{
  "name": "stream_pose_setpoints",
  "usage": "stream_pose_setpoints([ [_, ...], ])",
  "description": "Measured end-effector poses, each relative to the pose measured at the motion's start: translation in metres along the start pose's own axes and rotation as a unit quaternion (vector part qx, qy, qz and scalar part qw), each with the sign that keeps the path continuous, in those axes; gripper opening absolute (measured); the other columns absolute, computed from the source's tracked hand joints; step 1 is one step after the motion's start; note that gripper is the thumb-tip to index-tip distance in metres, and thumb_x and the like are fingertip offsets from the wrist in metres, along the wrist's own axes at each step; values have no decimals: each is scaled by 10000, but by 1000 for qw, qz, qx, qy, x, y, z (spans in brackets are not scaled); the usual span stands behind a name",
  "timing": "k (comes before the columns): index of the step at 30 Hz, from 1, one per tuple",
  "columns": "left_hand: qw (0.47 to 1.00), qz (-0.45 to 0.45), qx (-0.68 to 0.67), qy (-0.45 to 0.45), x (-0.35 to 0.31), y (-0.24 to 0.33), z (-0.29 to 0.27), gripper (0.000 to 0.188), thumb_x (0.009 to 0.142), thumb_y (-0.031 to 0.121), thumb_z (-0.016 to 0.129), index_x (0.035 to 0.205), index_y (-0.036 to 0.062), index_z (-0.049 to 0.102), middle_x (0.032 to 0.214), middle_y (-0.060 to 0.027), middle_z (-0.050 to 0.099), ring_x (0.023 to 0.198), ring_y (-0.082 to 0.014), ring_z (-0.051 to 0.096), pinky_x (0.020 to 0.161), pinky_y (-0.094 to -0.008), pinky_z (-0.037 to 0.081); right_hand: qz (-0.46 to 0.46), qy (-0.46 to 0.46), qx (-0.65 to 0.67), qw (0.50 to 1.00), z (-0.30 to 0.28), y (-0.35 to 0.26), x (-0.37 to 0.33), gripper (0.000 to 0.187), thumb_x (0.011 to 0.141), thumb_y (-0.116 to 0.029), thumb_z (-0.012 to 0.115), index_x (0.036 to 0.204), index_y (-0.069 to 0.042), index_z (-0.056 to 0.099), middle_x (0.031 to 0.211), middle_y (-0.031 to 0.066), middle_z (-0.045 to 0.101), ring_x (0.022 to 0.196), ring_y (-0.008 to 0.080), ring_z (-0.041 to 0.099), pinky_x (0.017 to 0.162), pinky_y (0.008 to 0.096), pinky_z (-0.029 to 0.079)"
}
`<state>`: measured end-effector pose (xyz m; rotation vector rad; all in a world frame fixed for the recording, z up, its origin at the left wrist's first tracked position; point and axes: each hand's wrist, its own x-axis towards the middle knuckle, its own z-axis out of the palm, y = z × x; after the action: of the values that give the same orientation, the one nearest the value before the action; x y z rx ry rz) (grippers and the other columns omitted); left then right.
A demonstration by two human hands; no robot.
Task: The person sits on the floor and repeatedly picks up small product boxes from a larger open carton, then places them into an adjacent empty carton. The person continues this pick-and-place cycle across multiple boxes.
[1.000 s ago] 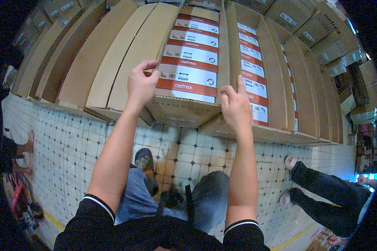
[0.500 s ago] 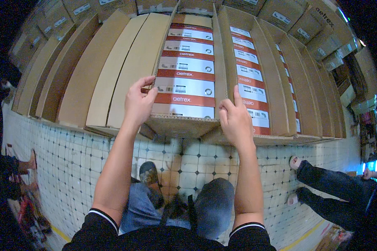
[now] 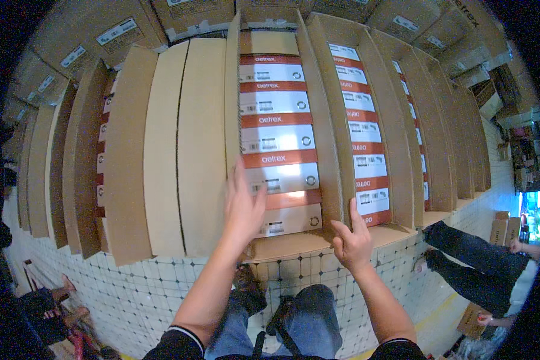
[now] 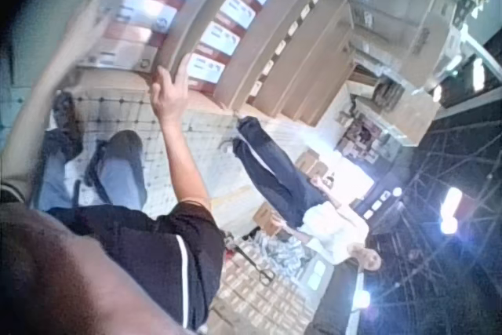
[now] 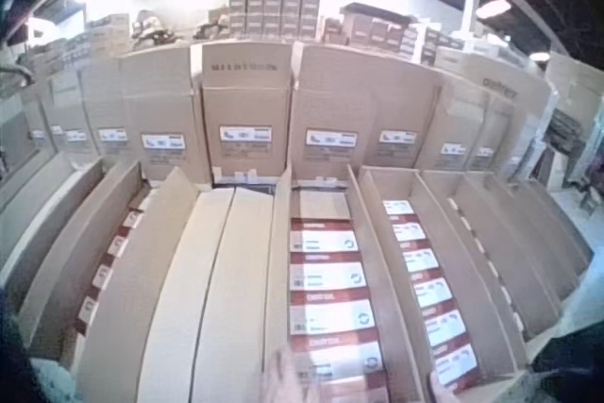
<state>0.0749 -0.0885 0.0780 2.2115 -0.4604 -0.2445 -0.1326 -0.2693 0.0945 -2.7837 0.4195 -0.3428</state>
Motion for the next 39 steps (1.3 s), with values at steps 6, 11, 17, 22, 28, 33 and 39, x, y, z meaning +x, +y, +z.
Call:
stream_pose_setpoints([
  [6,982,-178,1,-56,132,-3,-18,616,967,196,528,1529,81,304,1207,-302,618,1079,-462,623,917,-535,494,-7,-18,-10,1000,4,10,-4,313,746,-205,621,1023,-109,729,1404,277,508,1143,437,596,946,471,514],
  [11,985,-165,-49,-34,137,-18,-42,508,988,190,505,1477,82,421,1002,-281,693,942,-436,676,859,-508,522,26,-105,-43,993,-18,-17,19,465,798,-279,640,1244,-149,664,1485,267,411,1313,494,426,1100,558,347],
  [17,980,-190,-31,-55,145,-8,-43,499,976,124,527,1463,71,433,832,-278,677,768,-454,678,694,-518,527,49,-48,276,959,26,-59,178,516,873,-240,672,1329,-24,564,1332,239,556,1212,381,556,1021,434,445],
  [22,978,-198,-8,-67,141,-12,-43,506,981,131,526,1471,79,407,808,-283,671,766,-463,673,689,-532,523,306,-117,562,760,166,-29,381,521,1066,-425,398,1302,23,522,1141,180,667,1003,259,671,860,392,541],
  [28,976,-209,-18,-49,139,-10,-38,468,982,151,534,1435,90,436,819,-279,677,767,-469,670,702,-539,531,483,-63,713,504,223,35,508,734,1012,-575,433,1385,56,388,1212,211,602,1056,272,618,840,368,558],
  [33,972,-229,-8,-50,140,-5,-40,464,990,174,528,1441,110,437,827,-276,681,785,-468,675,713,-539,534,408,-48,717,564,197,47,540,628,976,-554,523,1265,2,481,1120,158,630,970,227,618,814,342,542],
  [39,966,-251,-47,-39,139,-5,-39,474,997,191,516,1459,140,426,843,-264,688,804,-466,675,740,-539,534,248,-96,572,776,93,18,666,331,991,-305,493,1167,-33,557,874,85,653,815,187,617,650,337,508],
])
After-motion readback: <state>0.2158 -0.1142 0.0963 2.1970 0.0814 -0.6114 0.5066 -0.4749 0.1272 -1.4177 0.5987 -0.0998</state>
